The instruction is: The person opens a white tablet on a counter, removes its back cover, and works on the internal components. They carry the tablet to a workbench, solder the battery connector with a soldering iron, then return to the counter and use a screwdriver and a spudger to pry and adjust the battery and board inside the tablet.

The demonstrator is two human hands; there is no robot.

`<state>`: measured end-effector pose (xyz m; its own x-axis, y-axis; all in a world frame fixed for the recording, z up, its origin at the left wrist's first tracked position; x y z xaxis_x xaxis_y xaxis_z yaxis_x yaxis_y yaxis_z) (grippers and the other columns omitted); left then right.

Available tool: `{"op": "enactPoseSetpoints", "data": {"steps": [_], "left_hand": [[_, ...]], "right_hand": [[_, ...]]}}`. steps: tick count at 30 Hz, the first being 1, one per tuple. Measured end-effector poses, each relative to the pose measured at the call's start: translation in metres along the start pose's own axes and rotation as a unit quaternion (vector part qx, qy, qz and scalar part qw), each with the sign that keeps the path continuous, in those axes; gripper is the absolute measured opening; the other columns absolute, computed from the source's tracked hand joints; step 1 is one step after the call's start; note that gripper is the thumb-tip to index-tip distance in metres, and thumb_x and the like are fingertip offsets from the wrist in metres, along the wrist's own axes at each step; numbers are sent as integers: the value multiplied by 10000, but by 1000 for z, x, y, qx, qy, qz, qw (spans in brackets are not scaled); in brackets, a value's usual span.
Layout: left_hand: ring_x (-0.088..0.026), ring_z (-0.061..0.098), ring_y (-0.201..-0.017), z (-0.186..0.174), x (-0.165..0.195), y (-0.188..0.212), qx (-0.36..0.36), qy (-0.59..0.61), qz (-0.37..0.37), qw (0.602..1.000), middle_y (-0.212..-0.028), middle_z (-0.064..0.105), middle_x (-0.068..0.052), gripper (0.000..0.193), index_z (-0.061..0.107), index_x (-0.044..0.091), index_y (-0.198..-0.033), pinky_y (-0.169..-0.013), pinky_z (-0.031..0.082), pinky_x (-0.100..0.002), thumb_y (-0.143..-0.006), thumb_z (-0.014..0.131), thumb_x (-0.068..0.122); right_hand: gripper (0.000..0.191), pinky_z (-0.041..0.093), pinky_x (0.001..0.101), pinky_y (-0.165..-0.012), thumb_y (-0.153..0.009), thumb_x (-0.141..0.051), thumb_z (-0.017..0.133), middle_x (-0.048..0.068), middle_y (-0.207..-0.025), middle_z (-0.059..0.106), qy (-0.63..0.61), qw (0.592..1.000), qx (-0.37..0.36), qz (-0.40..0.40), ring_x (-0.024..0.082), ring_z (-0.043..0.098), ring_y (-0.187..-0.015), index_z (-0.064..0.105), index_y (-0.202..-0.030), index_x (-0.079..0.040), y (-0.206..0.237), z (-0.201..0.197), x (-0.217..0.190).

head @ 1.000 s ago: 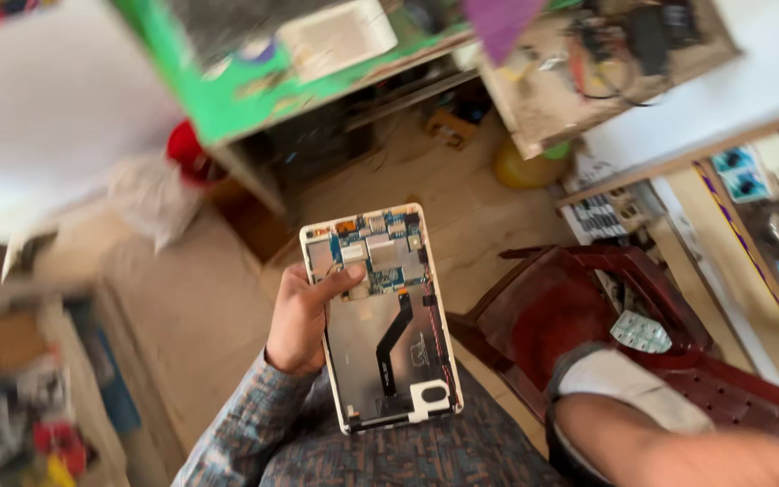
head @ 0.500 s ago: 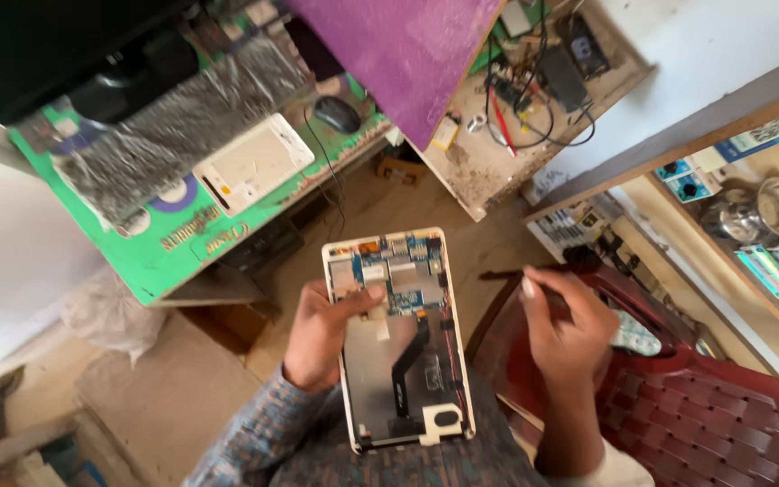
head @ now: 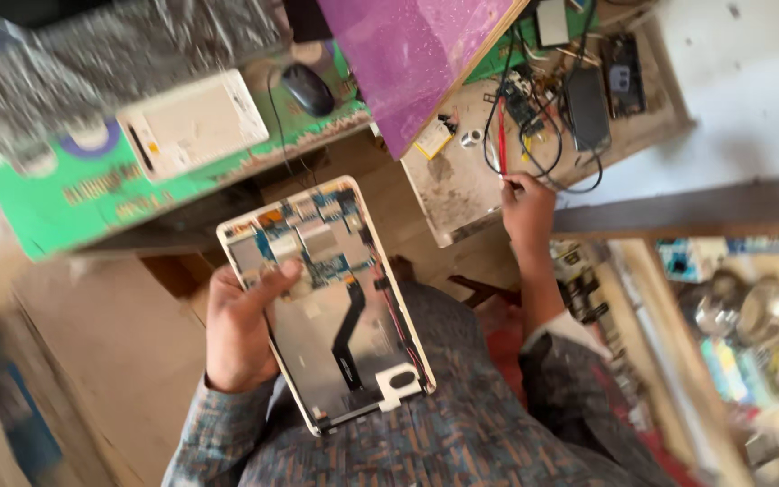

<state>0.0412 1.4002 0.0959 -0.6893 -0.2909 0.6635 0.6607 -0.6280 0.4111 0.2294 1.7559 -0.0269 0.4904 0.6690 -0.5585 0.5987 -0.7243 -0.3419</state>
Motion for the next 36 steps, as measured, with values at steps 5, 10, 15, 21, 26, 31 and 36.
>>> {"op": "enactPoseSetpoints", "data": {"steps": [5,10,15,21,26,31,36], "left_hand": [[-206,728,-922,41,-49,-2,75,42,66,994,-1074,758,-143,231,697,-70,-1141,-837,606,-339,-922,644,-20],[-200,722,-859,65,-81,17,104,81,82,988,-1015,758,-132,213,705,-59,-1101,-765,600,-346,-909,659,21],[-166,698,-816,64,-106,46,164,85,136,973,-951,734,-90,190,708,-48,-1069,-732,584,-322,-904,695,45],[-198,669,-714,59,-123,76,177,119,167,963,-874,721,-92,177,714,-31,-1029,-597,563,-369,-894,748,78],[-132,721,-915,59,-121,88,182,69,266,944,-1051,767,-97,250,738,-59,-1143,-842,587,-292,-928,757,68],[-147,725,-860,51,-124,98,171,113,255,945,-1023,765,-98,241,736,-39,-1118,-796,596,-303,-900,749,63],[-144,721,-850,35,-112,117,195,107,257,940,-1016,767,-99,242,738,-43,-1115,-782,591,-301,-900,751,66]], "right_hand": [[99,569,428,-709,-857,-60,764,165,-865,750,37,990,-132,-26,339,731,-801,722,-945,-40,-64,42,48],[135,563,487,-765,-811,-18,756,243,-1089,700,91,978,-148,-114,433,696,-892,686,-926,-23,-75,54,55],[319,562,471,-837,-727,-145,845,229,-1021,706,72,956,-204,-197,412,692,-920,719,-972,16,-76,56,54],[221,548,428,-773,-923,-176,814,167,-889,735,-3,962,-243,-128,274,691,-781,750,-970,30,-70,27,63],[207,554,415,-753,-1001,-166,788,151,-868,728,-20,966,-246,-81,237,690,-743,711,-1026,25,-82,29,74],[217,572,418,-757,-1022,-131,764,158,-907,700,-51,982,-170,-59,252,690,-757,631,-1121,8,-85,24,69],[271,589,421,-760,-1043,-97,739,165,-945,672,-195,975,-77,-73,268,689,-770,550,-1216,-9,-36,19,7]]}}
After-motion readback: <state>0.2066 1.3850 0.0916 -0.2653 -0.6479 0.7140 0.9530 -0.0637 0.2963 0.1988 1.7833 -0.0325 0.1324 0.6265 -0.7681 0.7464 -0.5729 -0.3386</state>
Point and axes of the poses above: each hand's wrist, its own y-axis away from the middle knuckle, its own z-axis out of the palm, x = y × z, the point moved 5 cm from there along -y, towards the middle knuckle
